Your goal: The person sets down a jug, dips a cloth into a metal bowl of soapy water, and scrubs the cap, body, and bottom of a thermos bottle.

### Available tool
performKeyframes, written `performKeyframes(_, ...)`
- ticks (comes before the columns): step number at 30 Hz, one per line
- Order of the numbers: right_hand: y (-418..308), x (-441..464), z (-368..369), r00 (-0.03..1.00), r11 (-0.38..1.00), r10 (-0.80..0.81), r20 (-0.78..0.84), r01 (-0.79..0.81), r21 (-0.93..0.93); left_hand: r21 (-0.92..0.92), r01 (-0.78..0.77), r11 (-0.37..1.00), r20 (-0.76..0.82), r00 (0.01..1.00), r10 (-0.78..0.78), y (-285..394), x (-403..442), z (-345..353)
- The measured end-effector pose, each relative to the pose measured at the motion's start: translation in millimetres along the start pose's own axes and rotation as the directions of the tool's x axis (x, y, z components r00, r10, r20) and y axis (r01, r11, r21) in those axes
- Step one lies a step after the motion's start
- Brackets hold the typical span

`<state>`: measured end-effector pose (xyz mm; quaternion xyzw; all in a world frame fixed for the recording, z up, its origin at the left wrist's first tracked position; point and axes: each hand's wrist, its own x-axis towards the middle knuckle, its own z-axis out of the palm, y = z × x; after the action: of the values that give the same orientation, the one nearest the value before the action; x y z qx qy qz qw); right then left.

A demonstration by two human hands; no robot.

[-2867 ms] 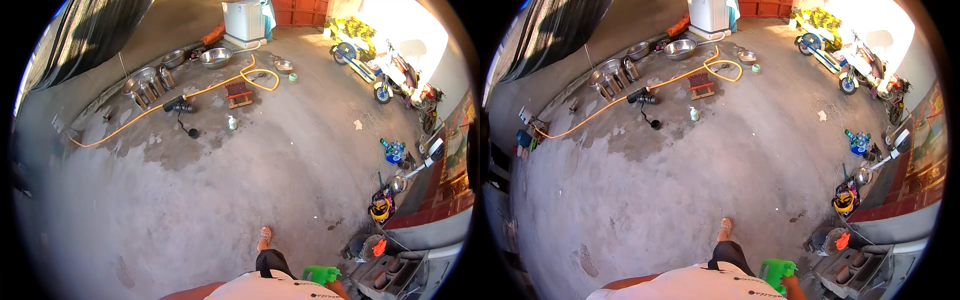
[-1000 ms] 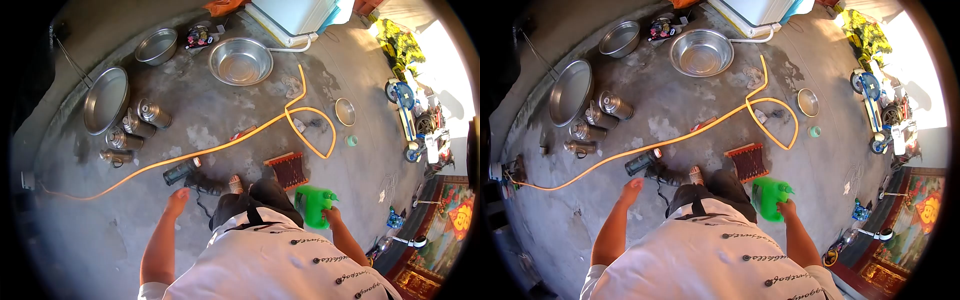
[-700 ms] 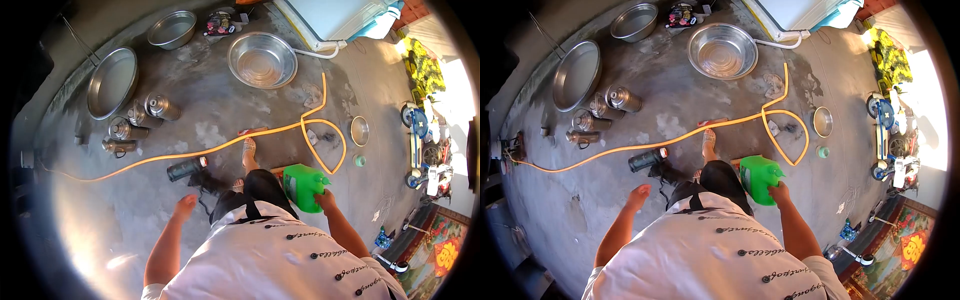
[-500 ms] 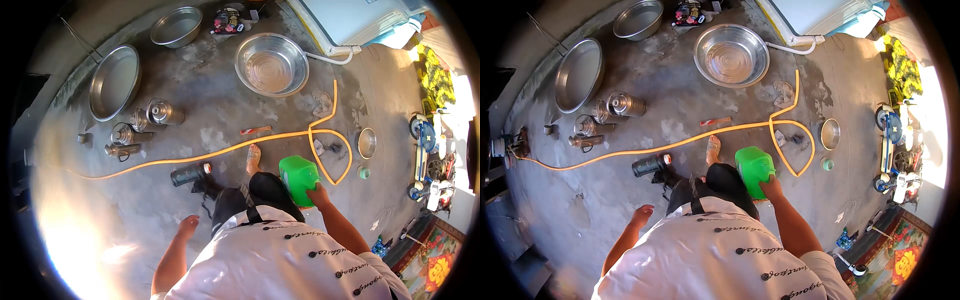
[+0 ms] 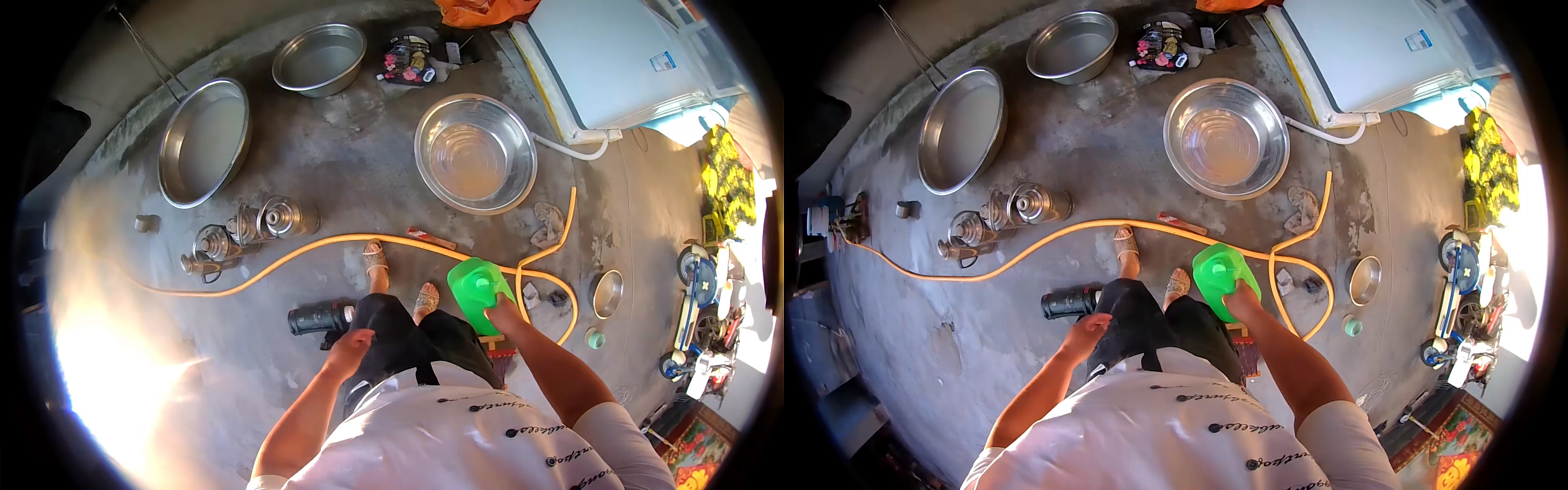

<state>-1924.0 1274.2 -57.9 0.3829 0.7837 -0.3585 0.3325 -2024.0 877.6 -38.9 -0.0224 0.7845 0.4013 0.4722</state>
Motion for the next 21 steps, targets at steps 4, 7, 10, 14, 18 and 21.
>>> performKeyframes(4,-54.3,66.5,13.9,0.999,0.997,-0.048,0.017,0.049,-0.065,0.251,-0.130,0.959,0.138,0.986,0.098,11.0,40.8,12.1)
performKeyframes(7,-92.9,135.6,36.5,0.996,0.996,-0.084,0.022,0.084,0.041,0.570,-0.274,0.774,0.183,0.961,0.205,0.8,63.5,26.4)
performKeyframes(10,-131.0,204.5,59.8,0.998,0.997,-0.047,0.038,0.044,0.069,0.646,-0.279,0.711,0.202,0.960,0.193,-27.7,73.2,29.6)
performKeyframes(14,-194.8,296.2,72.1,0.997,0.980,-0.051,0.058,0.038,0.197,0.638,-0.258,0.725,0.162,0.966,0.201,-25.2,81.6,9.0)
performKeyframes(18,-254.4,372.6,82.4,0.997,0.957,-0.083,0.009,0.077,0.279,0.566,-0.263,0.781,0.070,0.960,0.272,-23.7,94.8,-11.5)
performKeyframes(21,-286.0,426.7,86.8,0.995,0.963,-0.089,-0.048,0.099,0.252,0.572,-0.234,0.786,0.134,0.972,0.191,-34.4,99.2,-22.5)
